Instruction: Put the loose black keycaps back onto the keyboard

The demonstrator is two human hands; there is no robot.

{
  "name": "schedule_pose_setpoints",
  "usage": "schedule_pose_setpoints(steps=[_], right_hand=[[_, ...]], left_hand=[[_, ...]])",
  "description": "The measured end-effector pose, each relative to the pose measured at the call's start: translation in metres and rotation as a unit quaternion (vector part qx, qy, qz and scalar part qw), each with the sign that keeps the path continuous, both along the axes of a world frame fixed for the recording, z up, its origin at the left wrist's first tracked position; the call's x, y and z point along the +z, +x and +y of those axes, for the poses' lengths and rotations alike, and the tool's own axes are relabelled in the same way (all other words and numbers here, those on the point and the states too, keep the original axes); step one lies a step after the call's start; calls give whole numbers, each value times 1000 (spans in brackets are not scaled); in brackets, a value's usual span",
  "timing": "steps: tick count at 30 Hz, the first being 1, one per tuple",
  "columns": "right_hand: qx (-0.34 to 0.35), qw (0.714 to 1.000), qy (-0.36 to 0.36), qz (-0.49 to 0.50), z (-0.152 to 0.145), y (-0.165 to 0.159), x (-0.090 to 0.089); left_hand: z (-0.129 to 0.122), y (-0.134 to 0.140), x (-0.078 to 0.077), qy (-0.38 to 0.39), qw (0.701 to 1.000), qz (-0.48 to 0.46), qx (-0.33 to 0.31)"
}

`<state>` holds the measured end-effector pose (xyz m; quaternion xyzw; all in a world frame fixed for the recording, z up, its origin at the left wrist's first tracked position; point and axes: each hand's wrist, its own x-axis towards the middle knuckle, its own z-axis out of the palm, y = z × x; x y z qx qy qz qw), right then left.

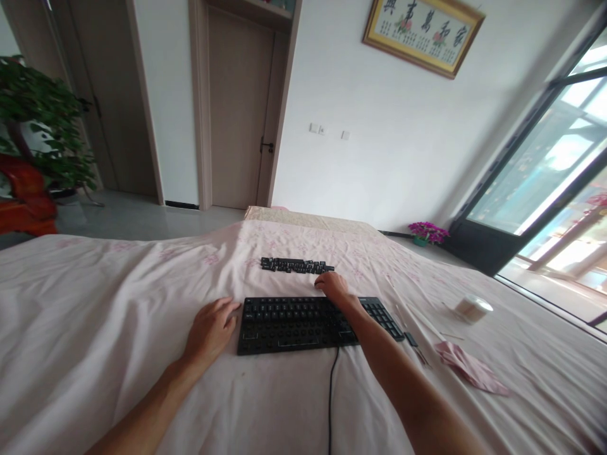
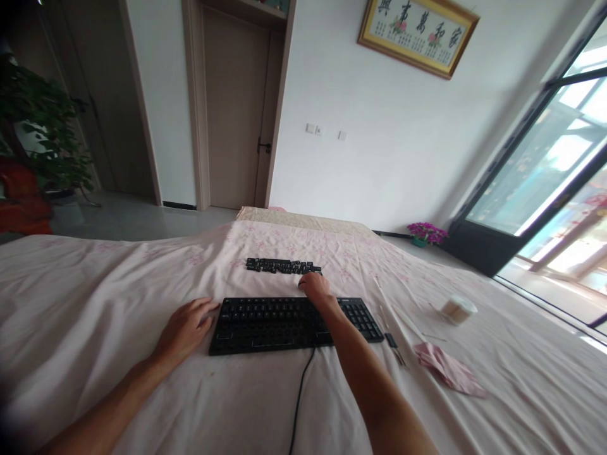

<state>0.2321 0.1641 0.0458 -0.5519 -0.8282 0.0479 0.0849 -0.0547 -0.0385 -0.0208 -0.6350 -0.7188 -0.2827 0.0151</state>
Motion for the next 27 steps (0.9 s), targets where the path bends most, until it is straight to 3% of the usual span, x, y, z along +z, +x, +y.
schedule_pose_setpoints(steps=[8, 15, 27], right_hand=[[48, 990, 38, 127, -46, 45, 4], [64, 989, 78, 106, -92, 68, -12], [89, 991, 92, 32, -94, 62, -13]], left_hand=[[1, -3, -3, -9, 1000, 21, -10], [1, -4, -6, -5, 999, 36, -7], [3, -7, -9, -2, 999, 34, -5]])
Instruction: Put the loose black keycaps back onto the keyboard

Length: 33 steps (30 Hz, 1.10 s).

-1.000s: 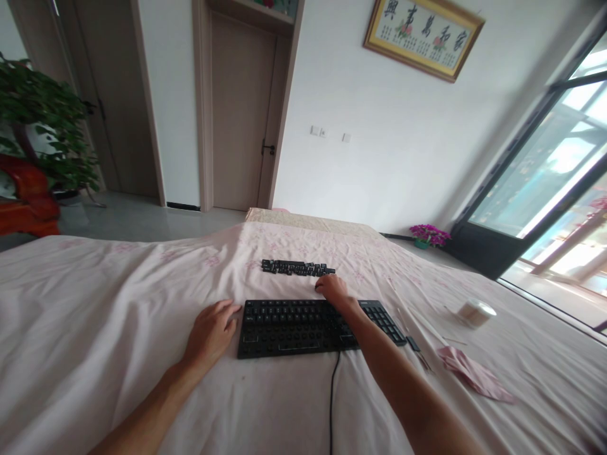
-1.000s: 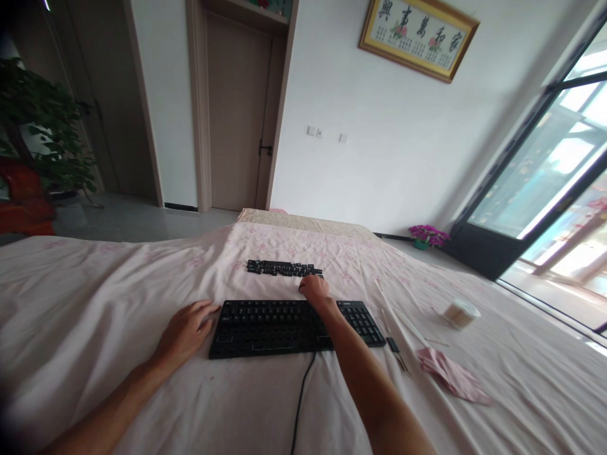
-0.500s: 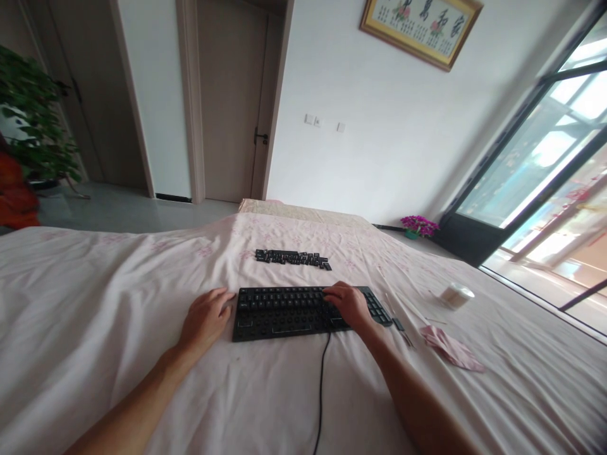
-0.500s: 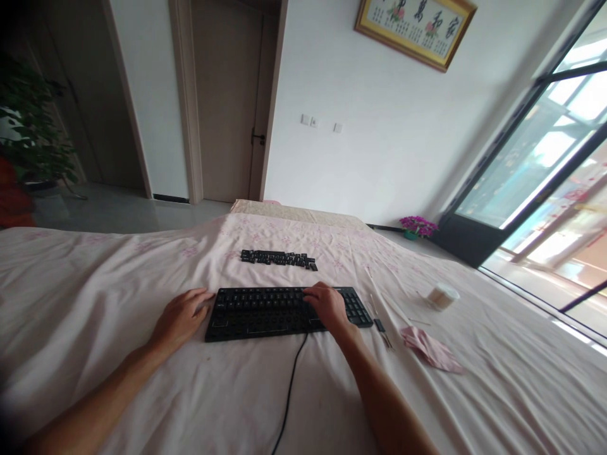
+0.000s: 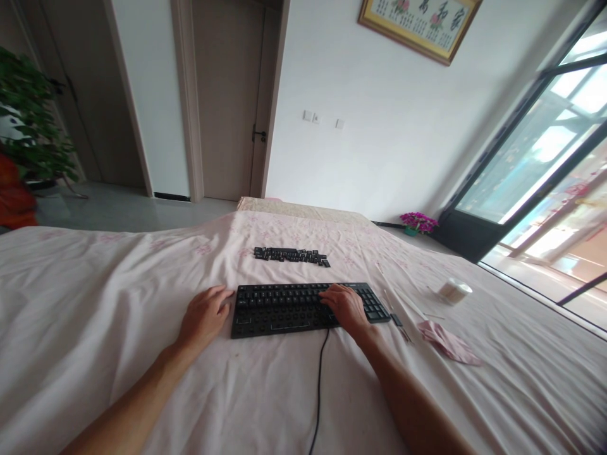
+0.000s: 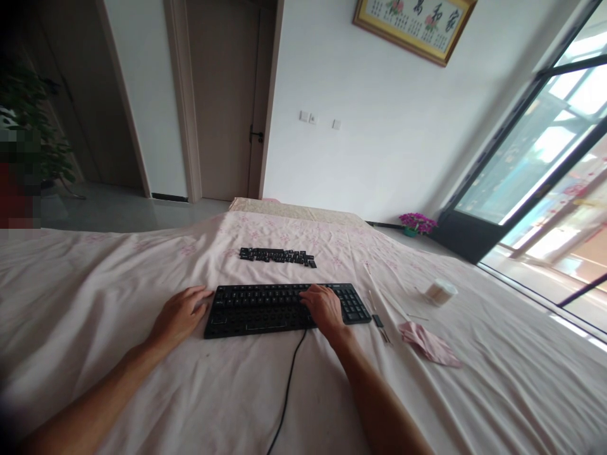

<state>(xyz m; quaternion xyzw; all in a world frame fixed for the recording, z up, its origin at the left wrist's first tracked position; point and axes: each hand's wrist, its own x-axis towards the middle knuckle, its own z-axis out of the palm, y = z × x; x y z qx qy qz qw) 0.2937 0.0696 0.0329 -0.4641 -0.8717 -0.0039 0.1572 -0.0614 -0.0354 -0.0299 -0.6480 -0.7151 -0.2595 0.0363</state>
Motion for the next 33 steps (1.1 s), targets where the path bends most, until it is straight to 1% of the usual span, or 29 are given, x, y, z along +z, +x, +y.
schedule_pose_setpoints(steps=[4, 9, 14, 17, 21, 25, 29, 31, 33], right_hand=[[9, 1000, -11, -26, -1, -1, 4], [32, 997, 21, -70, -9, -4, 11], [29, 994, 50, -97, -19, -4, 8], [22, 992, 50, -111, -22, -4, 6], [4, 989, 39, -141, -25, -7, 8], [14, 986, 51, -161, -29, -11, 9], [8, 986, 54, -157, -31, -11, 8], [6, 990, 39, -136, -29, -8, 7], [0, 995, 31, -95, -22, -4, 6]], left_hand=[[0, 0, -1, 2, 1000, -2, -4], [0, 0, -1, 5, 1000, -4, -4], [1, 0, -1, 8, 1000, -5, -2], [0, 0, 0, 6, 1000, -8, -4], [0, 1, 1, 5, 1000, -11, -2], [0, 1, 1, 2, 1000, -7, 4], [1, 0, -2, 1, 1000, 6, 1], [1, -1, -4, 2, 1000, 10, -2], [2, -1, -5, 3, 1000, 11, -5]])
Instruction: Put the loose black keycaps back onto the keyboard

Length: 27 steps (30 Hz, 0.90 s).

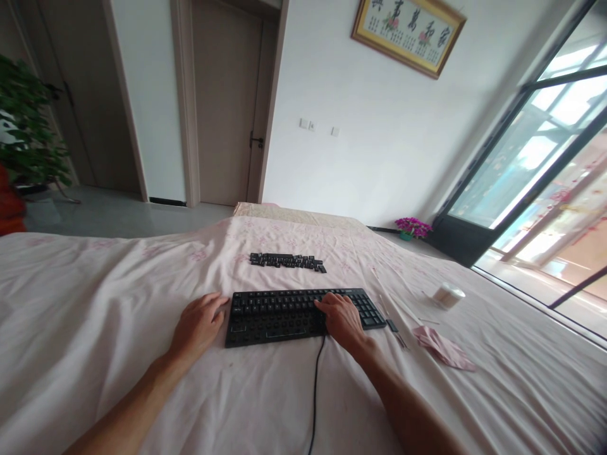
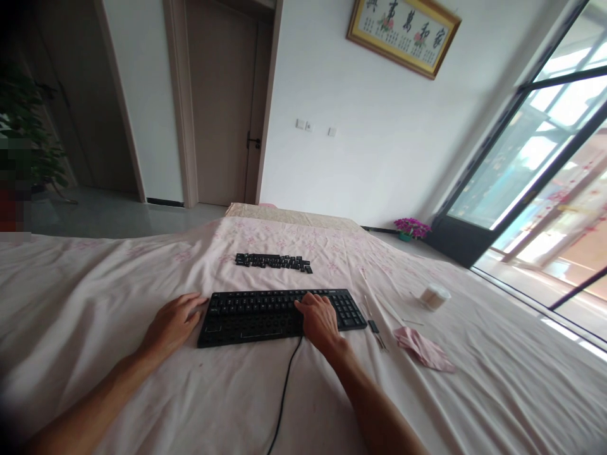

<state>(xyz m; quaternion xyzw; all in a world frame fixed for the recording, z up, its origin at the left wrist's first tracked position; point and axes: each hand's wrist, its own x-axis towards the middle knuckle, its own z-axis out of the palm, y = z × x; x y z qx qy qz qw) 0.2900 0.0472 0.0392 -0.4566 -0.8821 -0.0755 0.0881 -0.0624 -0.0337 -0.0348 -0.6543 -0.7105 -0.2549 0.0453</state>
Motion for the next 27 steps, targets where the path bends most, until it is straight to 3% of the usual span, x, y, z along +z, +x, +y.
schedule_pose_setpoints(steps=[4, 7, 13, 27], right_hand=[[-40, 994, 10, 98, 31, 11, 0], [-122, 983, 17, 137, 63, 14, 1], [-159, 983, 9, 96, 114, 4, -2], [-173, 984, -9, 41, 158, -26, -15]], left_hand=[[1, 1, -1, 5, 1000, -1, -1], [1, 1, -1, 8, 1000, -6, 0], [2, 1, -1, 4, 1000, -17, 4], [0, 3, 3, 25, 999, -31, 2]])
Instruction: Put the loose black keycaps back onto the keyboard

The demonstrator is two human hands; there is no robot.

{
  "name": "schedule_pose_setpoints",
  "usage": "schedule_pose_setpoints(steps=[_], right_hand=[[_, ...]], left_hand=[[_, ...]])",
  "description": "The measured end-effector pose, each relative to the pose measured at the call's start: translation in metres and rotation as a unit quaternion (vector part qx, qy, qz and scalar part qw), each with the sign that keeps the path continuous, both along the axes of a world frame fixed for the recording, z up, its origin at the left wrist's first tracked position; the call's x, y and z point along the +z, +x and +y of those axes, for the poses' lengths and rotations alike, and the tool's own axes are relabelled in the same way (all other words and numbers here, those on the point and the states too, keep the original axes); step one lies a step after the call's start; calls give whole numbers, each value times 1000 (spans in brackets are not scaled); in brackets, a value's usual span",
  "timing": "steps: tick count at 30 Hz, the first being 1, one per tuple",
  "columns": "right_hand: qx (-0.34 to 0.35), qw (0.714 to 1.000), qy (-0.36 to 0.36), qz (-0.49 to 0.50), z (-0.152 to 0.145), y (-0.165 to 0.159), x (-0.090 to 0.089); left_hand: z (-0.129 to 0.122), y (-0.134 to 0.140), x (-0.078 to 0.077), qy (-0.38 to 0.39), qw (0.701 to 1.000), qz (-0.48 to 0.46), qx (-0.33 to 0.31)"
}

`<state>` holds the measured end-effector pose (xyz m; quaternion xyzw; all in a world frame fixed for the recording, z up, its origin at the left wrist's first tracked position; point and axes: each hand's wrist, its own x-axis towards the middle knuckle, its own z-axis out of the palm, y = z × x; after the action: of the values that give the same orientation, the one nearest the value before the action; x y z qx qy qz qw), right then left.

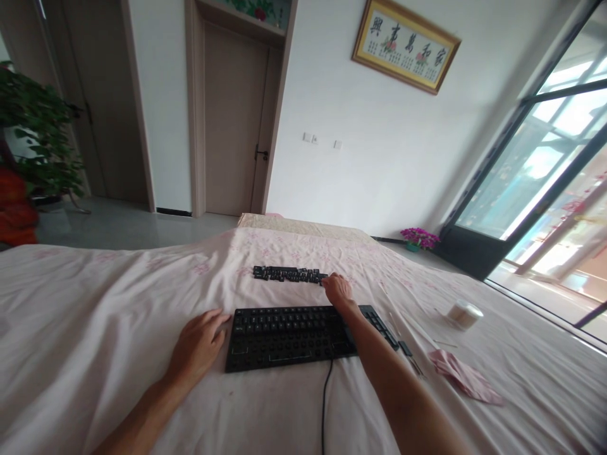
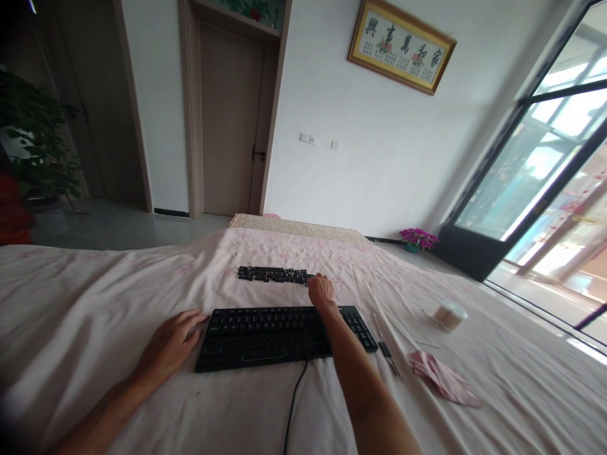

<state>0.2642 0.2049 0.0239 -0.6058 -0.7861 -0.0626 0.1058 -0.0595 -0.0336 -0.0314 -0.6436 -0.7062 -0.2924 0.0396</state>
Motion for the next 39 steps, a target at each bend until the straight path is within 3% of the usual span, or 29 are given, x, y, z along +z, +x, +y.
schedule_pose_setpoints(steps=[18, 29, 39], right_hand=[[3, 999, -32, 21, 6, -1, -2], [50, 995, -82, 30, -17, -9, 5], [41, 996, -79, -11, -27, -23, 11]], left_hand=[[-1, 1, 2, -31, 1000, 1, 4], [-3, 2, 7, -22, 1000, 3, 5], [-3, 1, 6, -26, 1000, 5, -3]])
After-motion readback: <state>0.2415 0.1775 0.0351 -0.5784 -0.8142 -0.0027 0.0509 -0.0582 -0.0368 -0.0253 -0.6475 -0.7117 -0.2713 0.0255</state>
